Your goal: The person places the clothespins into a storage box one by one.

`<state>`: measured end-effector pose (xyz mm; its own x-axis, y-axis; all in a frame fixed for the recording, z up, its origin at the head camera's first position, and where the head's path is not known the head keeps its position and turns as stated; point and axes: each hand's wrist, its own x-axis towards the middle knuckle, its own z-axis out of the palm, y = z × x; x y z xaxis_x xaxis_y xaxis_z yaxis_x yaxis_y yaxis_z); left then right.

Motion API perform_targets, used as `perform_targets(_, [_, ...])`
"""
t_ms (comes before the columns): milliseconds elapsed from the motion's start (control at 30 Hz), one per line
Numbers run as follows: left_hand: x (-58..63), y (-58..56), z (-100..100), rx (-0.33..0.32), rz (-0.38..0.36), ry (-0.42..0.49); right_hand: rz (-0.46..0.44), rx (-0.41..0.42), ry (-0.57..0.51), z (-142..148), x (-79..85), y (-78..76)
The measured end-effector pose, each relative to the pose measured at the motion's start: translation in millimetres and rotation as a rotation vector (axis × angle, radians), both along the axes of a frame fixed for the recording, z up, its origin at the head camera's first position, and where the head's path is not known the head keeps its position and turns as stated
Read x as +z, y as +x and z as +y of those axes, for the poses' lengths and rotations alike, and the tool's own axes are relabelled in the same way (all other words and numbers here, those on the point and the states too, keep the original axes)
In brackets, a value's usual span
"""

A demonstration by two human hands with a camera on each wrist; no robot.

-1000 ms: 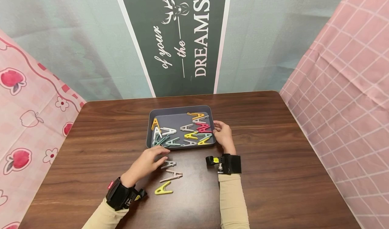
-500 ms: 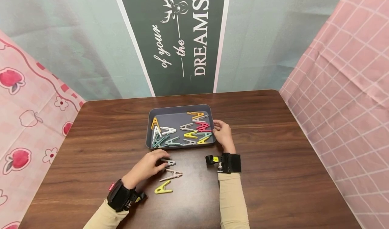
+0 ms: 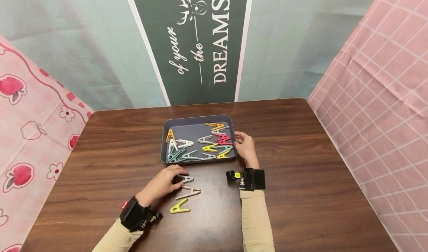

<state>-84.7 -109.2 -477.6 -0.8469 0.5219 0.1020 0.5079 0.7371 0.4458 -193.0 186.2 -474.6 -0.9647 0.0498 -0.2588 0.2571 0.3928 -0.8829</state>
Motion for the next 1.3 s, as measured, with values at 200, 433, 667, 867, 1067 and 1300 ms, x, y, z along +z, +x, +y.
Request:
perform_targets(200, [-2.8, 0.5, -0.1, 0.005, 0.020, -0.016, -0.001, 0.000, 0.001, -0.3, 0.2, 0.4])
perform_targets(433, [-3.6, 1.7, -0.5, 0.009, 0.033, 0.002, -0.003, -0.003, 0.000, 0.0, -0.2, 1.1])
perform_targets(667, [-0.5, 2.9, 0.4, 0.020, 0.075, 0.035, 0.003, 0.000, 0.006, 0.3, -0.1, 0.5])
perform_targets(867, [7.2, 5.1, 3.2, 0.013, 0.046, 0.052, 0.004, -0.001, -0.003, 0.5, 0.4, 0.8])
perform_targets(1067, [16.7, 5.1, 5.7, -0.016, 0.077, 0.104, -0.004, -0.005, -0.008, 0.6, 1.0, 1.0])
perform_targets(1300, [28.5, -1.5, 6.2, -0.035, 0.145, 0.118, -0.011, -0.007, -0.017, -0.8, 1.2, 0.5])
